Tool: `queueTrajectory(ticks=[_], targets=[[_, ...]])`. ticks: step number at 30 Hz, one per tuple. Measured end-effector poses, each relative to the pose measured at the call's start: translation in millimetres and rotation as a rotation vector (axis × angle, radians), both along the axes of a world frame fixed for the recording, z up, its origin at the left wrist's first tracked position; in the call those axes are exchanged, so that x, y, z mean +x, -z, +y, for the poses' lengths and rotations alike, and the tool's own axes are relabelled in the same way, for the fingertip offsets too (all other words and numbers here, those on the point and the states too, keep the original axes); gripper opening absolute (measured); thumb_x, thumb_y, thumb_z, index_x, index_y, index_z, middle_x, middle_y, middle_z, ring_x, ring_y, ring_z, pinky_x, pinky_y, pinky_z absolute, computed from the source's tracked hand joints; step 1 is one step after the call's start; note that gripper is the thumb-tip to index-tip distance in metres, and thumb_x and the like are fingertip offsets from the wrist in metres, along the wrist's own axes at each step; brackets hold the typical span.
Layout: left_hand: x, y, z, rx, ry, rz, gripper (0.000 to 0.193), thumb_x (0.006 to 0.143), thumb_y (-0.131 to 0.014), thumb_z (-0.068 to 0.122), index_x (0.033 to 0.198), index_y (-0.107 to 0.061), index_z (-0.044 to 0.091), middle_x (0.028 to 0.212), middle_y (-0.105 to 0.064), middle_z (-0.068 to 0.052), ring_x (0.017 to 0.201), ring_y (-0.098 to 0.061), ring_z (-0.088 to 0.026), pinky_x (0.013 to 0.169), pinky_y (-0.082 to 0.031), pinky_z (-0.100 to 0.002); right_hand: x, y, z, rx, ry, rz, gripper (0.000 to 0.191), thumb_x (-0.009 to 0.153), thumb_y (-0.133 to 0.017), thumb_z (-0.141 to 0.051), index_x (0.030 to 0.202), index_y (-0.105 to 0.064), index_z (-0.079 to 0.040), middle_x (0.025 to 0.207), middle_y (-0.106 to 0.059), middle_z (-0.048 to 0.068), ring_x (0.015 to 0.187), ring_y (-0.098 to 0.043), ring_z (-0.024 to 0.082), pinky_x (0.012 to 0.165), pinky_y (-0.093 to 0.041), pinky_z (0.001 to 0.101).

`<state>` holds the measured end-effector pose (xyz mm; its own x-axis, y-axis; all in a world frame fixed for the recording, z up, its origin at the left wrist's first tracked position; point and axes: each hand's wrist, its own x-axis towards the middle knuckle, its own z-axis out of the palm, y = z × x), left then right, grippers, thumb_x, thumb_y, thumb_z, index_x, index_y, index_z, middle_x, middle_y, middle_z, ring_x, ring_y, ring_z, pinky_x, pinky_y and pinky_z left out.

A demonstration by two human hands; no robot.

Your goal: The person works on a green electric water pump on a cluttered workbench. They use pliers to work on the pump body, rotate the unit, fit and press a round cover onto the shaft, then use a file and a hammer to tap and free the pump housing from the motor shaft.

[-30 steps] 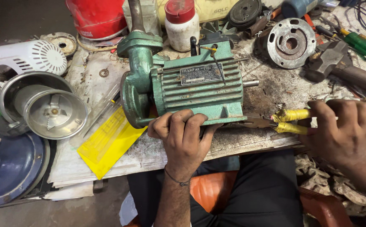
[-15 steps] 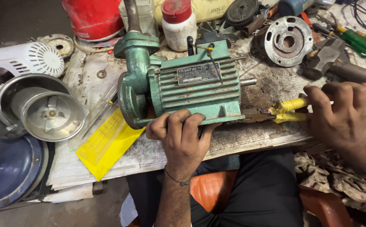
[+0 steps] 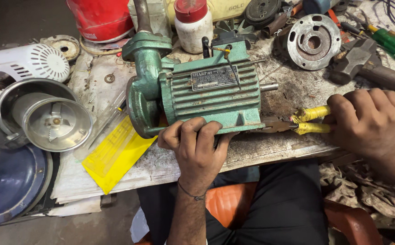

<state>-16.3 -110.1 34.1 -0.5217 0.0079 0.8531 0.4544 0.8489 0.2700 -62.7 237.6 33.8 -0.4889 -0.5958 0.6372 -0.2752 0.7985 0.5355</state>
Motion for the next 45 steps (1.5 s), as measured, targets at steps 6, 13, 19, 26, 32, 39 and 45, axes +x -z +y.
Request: queueTrajectory(ticks=[6, 13, 19, 26, 32, 39, 45], targets=[[0.4, 1.6, -1.4, -0.016, -0.003, -0.014, 0.047, 0.069, -0.100, 0.022, 0.099, -0.064, 0.020, 0.112, -0.054, 0.002, 0.116, -0.043, -0.027, 0.103, -0.032, -0.052, 11.1, -20.1, -12.9, -0.031, 0.048, -0.242, 0.042, 0.071, -0.079, -0.036, 0.105, -0.070, -0.014, 0.081, -0.055, 0.002, 0.075, -0.059, 0.021, 0.069, -0.044, 0.0354], [-1.2, 4.2, -2.4, -0.021, -0.005, 0.003, 0.047, 0.070, -0.100, 0.026, 0.100, -0.063, 0.023, 0.111, -0.053, 0.004, 0.115, -0.042, -0.026, 0.105, -0.030, -0.052, 6.1, -37.3, -17.7, 0.056, 0.265, -0.600, 0.064, 0.053, -0.086, -0.036, 0.112, -0.067, -0.019, 0.088, -0.064, 0.000, 0.086, -0.070, 0.021, 0.076, -0.057, 0.0365], [-2.1, 6.1, -2.6, -0.023, -0.008, 0.003, 0.048, 0.072, -0.101, 0.030, 0.100, -0.063, 0.023, 0.110, -0.052, 0.004, 0.114, -0.041, -0.025, 0.103, -0.029, -0.052, -1.0, -32.2, -12.9, 0.015, 0.245, -0.655, 0.075, 0.051, -0.086, -0.033, 0.122, -0.067, -0.020, 0.092, -0.066, -0.001, 0.087, -0.071, 0.023, 0.073, -0.059, 0.0376], [-1.4, 3.1, -1.0, -0.017, -0.014, 0.016, 0.050, 0.071, -0.102, 0.032, 0.100, -0.063, 0.021, 0.110, -0.054, 0.003, 0.115, -0.042, -0.026, 0.102, -0.032, -0.052, 11.7, -19.8, 0.4, -0.037, -0.059, -0.537, 0.061, 0.064, -0.084, -0.033, 0.120, -0.067, -0.017, 0.113, -0.068, 0.006, 0.116, -0.062, 0.033, 0.093, -0.050, 0.0506], [2.5, -1.9, 9.2, 0.015, -0.026, 0.004, 0.057, 0.071, -0.102, 0.038, 0.108, -0.064, 0.018, 0.117, -0.046, -0.005, 0.117, -0.040, -0.031, 0.104, -0.037, -0.051, 10.8, -25.4, -3.9, 0.125, 0.116, -0.667, 0.071, 0.049, -0.086, -0.030, 0.118, -0.072, -0.038, 0.132, -0.062, -0.003, 0.140, -0.045, 0.031, 0.118, -0.035, 0.0584], [1.2, 0.6, 16.8, 0.076, -0.041, -0.065, 0.069, 0.067, -0.104, 0.042, 0.108, -0.056, 0.015, 0.126, -0.038, -0.011, 0.122, -0.038, -0.032, 0.107, -0.035, -0.054, 13.1, -15.9, -2.2, 0.051, 0.132, -0.609, 0.071, 0.040, -0.088, -0.032, 0.110, -0.074, -0.038, 0.133, -0.064, -0.001, 0.142, -0.045, 0.034, 0.122, -0.029, 0.0622], [-6.2, 8.0, 22.4, 0.165, -0.050, -0.021, 0.069, 0.067, -0.105, 0.033, 0.105, -0.052, 0.014, 0.125, -0.034, -0.012, 0.121, -0.037, -0.031, 0.106, -0.037, -0.051, -10.1, 62.6, 64.7, -0.772, -0.302, -0.842, 0.034, 0.090, -0.059, -0.012, 0.124, -0.063, -0.015, 0.150, -0.053, 0.012, 0.134, -0.059, 0.028, 0.115, -0.050, 0.0402]])
